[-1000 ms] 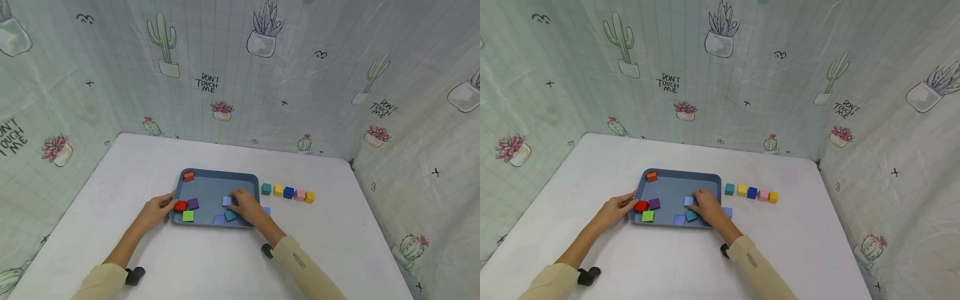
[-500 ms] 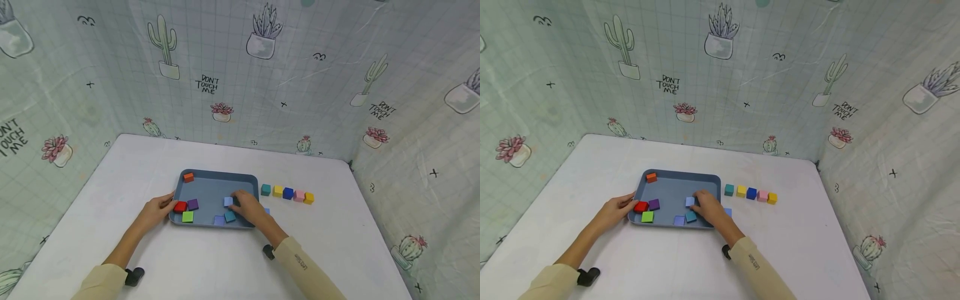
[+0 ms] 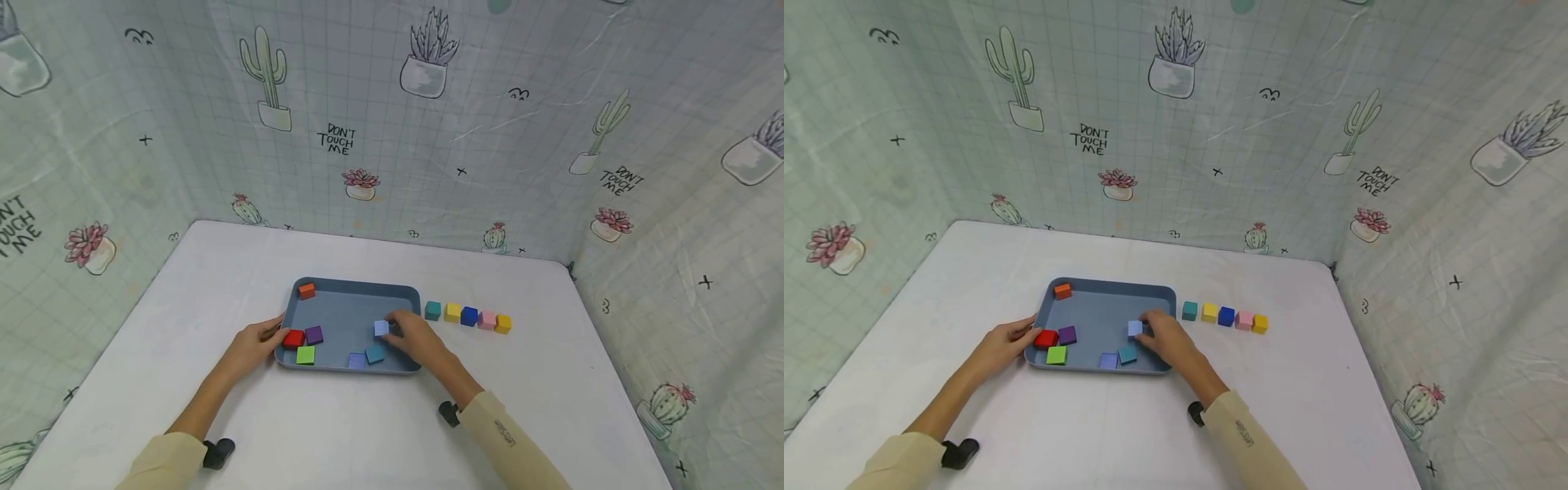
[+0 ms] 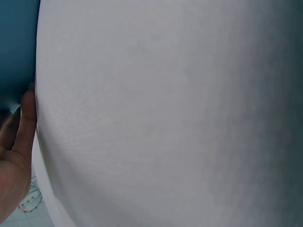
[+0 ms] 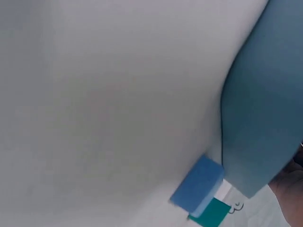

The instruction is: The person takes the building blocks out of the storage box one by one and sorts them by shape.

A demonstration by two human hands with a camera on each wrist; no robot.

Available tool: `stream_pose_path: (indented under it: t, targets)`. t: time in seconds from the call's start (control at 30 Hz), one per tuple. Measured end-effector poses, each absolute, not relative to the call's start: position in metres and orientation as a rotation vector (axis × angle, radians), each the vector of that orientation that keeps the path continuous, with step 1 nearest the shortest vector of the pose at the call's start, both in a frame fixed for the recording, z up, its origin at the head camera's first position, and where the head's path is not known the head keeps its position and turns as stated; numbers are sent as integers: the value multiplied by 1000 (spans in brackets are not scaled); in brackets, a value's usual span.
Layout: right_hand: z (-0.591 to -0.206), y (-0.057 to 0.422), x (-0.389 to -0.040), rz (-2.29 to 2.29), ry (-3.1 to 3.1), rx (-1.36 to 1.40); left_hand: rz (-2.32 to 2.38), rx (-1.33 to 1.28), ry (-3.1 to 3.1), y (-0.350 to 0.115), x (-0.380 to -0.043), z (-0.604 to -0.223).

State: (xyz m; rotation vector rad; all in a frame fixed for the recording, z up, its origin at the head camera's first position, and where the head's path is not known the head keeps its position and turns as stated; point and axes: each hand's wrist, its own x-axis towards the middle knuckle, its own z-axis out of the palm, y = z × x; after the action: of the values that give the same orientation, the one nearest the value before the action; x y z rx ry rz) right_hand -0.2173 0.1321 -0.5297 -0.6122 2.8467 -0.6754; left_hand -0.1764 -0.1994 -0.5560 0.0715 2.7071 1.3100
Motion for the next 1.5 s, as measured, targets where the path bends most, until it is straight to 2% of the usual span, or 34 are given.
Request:
stream_pose_path:
  t: [1.5]
  targets:
    - [-513,181,-208,-865,2915,-549,1291,69,2720,-200,-175,-558]
